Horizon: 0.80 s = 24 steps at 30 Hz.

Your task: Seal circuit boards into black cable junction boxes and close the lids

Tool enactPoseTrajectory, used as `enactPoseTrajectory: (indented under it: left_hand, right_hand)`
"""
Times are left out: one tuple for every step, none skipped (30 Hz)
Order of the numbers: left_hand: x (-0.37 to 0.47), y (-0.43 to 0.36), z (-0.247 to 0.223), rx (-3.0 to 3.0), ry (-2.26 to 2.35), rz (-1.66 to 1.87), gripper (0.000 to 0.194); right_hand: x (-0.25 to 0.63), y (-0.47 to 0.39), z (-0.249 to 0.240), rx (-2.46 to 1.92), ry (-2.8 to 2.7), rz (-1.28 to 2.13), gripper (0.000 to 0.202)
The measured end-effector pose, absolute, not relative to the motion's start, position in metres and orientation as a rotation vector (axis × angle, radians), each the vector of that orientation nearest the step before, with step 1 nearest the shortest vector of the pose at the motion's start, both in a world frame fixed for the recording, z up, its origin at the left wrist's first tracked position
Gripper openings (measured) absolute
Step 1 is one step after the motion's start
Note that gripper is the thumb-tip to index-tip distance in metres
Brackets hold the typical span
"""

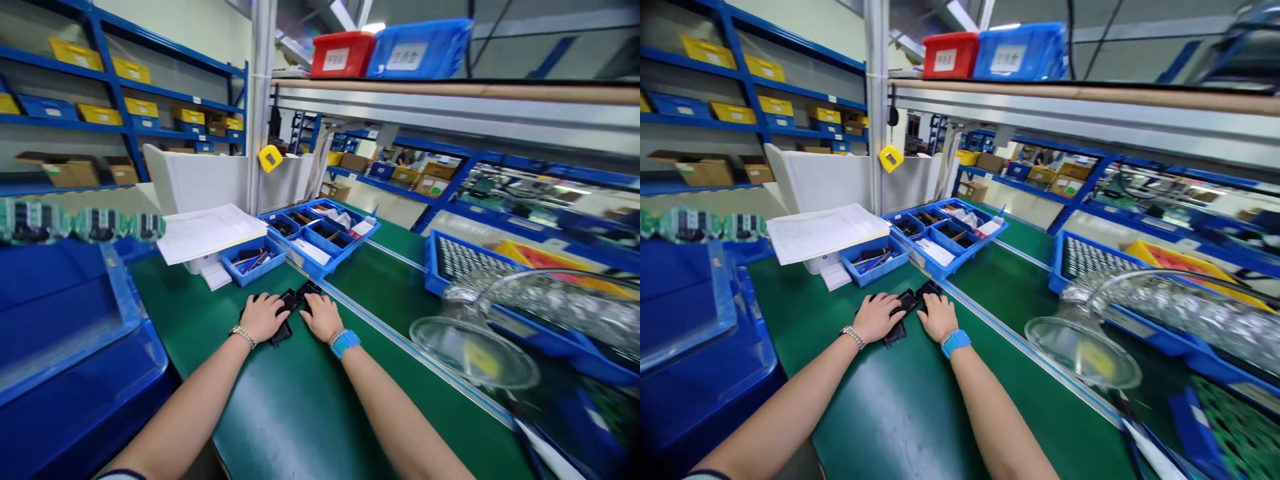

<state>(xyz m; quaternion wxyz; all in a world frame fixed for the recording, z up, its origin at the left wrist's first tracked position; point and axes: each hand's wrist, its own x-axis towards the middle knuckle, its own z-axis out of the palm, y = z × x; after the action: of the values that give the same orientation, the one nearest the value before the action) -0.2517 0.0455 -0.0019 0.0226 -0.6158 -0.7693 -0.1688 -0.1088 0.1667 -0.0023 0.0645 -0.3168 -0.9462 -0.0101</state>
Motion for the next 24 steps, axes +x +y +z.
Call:
enactPoseTrajectory:
  left_hand:
    - [-0.246,0.045,0.000,-1.980,-2.330,-0.520,0.034]
    - [-0.237,0.043,0.001,-2.064,-2.268,-0.513,0.032]
    - [-0.225,0.042,0.003,-2.161,-2.191,-0.507,0.031]
    - [-0.212,0.040,0.004,-2.265,-2.101,-0.502,0.030]
    - [-0.196,0.037,0.005,-2.367,-2.004,-0.502,0.030]
    - [-0.178,0.035,0.006,-2.466,-1.902,-0.505,0.030]
    - [-0.159,0.034,0.007,-2.558,-1.797,-0.508,0.031]
    - [-0.140,0.032,0.007,-2.641,-1.698,-0.508,0.031]
    - [-0.120,0.031,0.007,-2.711,-1.610,-0.504,0.031]
    - [-0.100,0.032,0.007,-2.770,-1.535,-0.491,0.031]
    - [-0.080,0.033,0.007,-2.824,-1.466,-0.472,0.031]
    - [-0.060,0.034,0.007,-2.874,-1.403,-0.448,0.030]
    - [-0.042,0.037,0.007,-2.920,-1.346,-0.425,0.030]
    - [-0.025,0.040,0.007,-2.964,-1.290,-0.400,0.030]
    - [-0.009,0.043,0.008,-3.007,-1.235,-0.376,0.030]
    - [0.005,0.045,0.009,-3.041,-1.192,-0.357,0.030]
    - [0.017,0.047,0.011,-3.061,-1.171,-0.349,0.031]
    - [0.026,0.048,0.013,-3.063,-1.182,-0.351,0.033]
    - [0.033,0.047,0.015,-3.042,-1.232,-0.366,0.038]
    - [0.037,0.045,0.016,-3.001,-1.312,-0.382,0.045]
    - [0.040,0.041,0.018,-2.953,-1.402,-0.390,0.053]
    - [0.040,0.036,0.019,-2.908,-1.485,-0.384,0.060]
    - [0.039,0.031,0.019,-2.872,-1.559,-0.362,0.064]
    - [0.038,0.026,0.019,-2.841,-1.627,-0.329,0.065]
  right_hand:
    - [-0.091,0.155,-0.003,-1.009,-2.822,-0.048,0.048]
    - [-0.070,0.143,-0.004,-1.058,-2.787,-0.069,0.048]
    - [-0.047,0.131,-0.005,-1.102,-2.749,-0.092,0.047]
    - [-0.021,0.119,-0.006,-1.137,-2.705,-0.123,0.046]
    - [0.006,0.107,-0.007,-1.159,-2.672,-0.153,0.044]
    - [0.036,0.095,-0.009,-1.187,-2.638,-0.179,0.042]
    - [0.066,0.083,-0.011,-1.230,-2.605,-0.201,0.041]
    - [0.096,0.070,-0.013,-1.282,-2.582,-0.216,0.040]
    - [0.125,0.056,-0.014,-1.344,-2.556,-0.228,0.040]
    - [0.153,0.040,-0.016,-1.408,-2.531,-0.236,0.040]
    - [0.178,0.023,-0.016,-1.471,-2.507,-0.240,0.040]
    - [0.199,0.005,-0.017,-1.529,-2.482,-0.240,0.040]
    - [0.217,-0.013,-0.016,-1.580,-2.459,-0.233,0.041]
    - [0.230,-0.030,-0.015,-1.626,-2.436,-0.221,0.042]
    - [0.239,-0.046,-0.014,-1.665,-2.415,-0.205,0.042]
    - [0.244,-0.059,-0.013,-1.696,-2.395,-0.186,0.043]
    - [0.247,-0.070,-0.012,-1.721,-2.373,-0.165,0.043]
    - [0.248,-0.078,-0.010,-1.740,-2.350,-0.144,0.044]
    - [0.248,-0.083,-0.009,-1.753,-2.328,-0.120,0.046]
    - [0.249,-0.086,-0.008,-1.756,-2.308,-0.093,0.050]
    - [0.251,-0.087,-0.006,-1.752,-2.289,-0.059,0.053]
    - [0.255,-0.086,-0.004,-1.741,-2.270,-0.021,0.055]
    - [0.262,-0.084,-0.001,-1.716,-2.255,0.020,0.055]
    - [0.269,-0.082,0.001,-1.679,-2.247,0.060,0.052]
